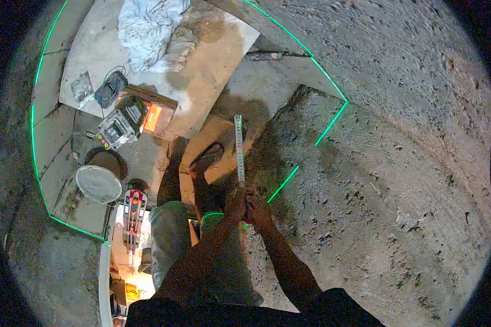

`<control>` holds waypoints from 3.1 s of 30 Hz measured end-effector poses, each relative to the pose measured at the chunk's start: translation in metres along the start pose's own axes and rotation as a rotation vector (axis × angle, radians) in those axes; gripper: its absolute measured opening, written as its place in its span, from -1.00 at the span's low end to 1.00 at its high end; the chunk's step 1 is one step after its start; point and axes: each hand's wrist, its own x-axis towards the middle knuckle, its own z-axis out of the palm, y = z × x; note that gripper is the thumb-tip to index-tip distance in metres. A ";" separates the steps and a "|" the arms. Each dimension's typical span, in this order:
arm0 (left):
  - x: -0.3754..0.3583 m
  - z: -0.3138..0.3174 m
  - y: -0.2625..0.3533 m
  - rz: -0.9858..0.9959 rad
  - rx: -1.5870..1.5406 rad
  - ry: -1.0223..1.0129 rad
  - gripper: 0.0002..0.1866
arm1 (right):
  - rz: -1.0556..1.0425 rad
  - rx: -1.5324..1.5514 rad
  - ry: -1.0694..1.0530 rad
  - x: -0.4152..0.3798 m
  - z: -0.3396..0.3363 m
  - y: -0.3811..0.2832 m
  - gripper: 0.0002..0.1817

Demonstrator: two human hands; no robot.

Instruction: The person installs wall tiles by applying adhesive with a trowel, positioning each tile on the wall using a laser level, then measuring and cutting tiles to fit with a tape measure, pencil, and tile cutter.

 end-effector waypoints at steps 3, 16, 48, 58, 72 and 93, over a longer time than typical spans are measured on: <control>-0.014 0.003 0.027 0.258 0.293 0.121 -0.50 | 0.642 0.205 -0.051 0.014 -0.002 -0.075 -0.69; -0.002 0.007 -0.005 0.109 0.040 0.102 -0.53 | 0.284 0.244 -0.228 0.014 -0.001 0.002 -0.58; 0.083 0.083 0.054 -0.367 -0.429 -0.181 -0.46 | 0.459 -0.731 -0.092 -0.034 -0.179 -0.172 -0.60; 0.071 0.056 0.041 -0.266 -0.483 -0.316 -0.45 | 0.255 -0.831 -0.210 -0.019 -0.175 -0.154 -0.67; 0.088 0.051 0.015 -0.157 -0.474 -0.326 -0.36 | 0.625 -0.679 -0.480 0.003 -0.180 -0.179 -0.67; 0.010 -0.177 -0.076 -0.277 -0.222 0.000 -0.53 | -0.126 -1.577 -0.238 0.206 -0.291 -0.134 -0.31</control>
